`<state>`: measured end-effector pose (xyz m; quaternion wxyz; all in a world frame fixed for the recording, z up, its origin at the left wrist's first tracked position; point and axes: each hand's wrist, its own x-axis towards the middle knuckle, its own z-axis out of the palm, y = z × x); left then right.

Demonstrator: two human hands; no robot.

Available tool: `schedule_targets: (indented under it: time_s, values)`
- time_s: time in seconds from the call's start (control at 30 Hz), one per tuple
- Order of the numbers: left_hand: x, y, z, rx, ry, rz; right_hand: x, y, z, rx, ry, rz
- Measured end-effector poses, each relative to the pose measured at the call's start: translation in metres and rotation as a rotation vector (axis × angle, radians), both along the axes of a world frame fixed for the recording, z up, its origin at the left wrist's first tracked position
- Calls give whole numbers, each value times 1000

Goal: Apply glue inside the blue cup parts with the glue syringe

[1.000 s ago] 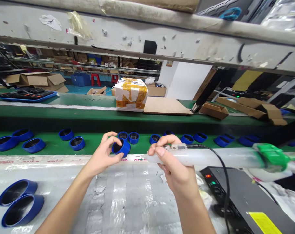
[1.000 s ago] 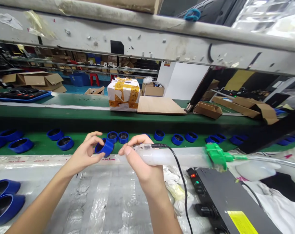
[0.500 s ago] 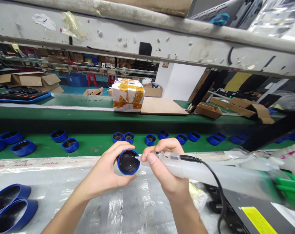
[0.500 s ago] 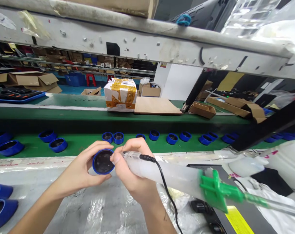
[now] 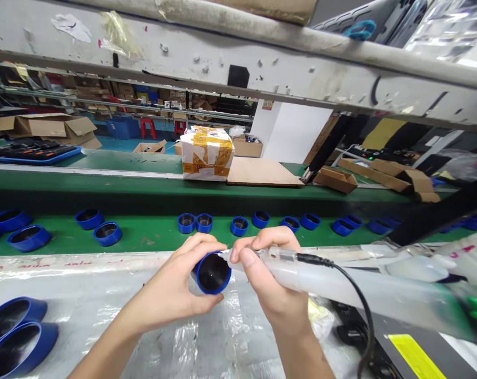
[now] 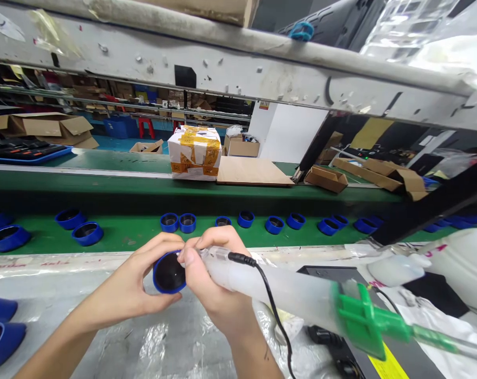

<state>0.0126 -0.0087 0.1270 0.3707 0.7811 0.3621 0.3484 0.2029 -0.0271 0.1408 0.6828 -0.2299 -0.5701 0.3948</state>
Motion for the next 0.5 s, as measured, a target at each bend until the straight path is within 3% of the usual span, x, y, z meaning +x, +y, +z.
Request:
schedule_targets:
  time_s: [0.5]
  values:
    - [-2,0,-1,47,45,20,3,-1,5,-51,-108,-124]
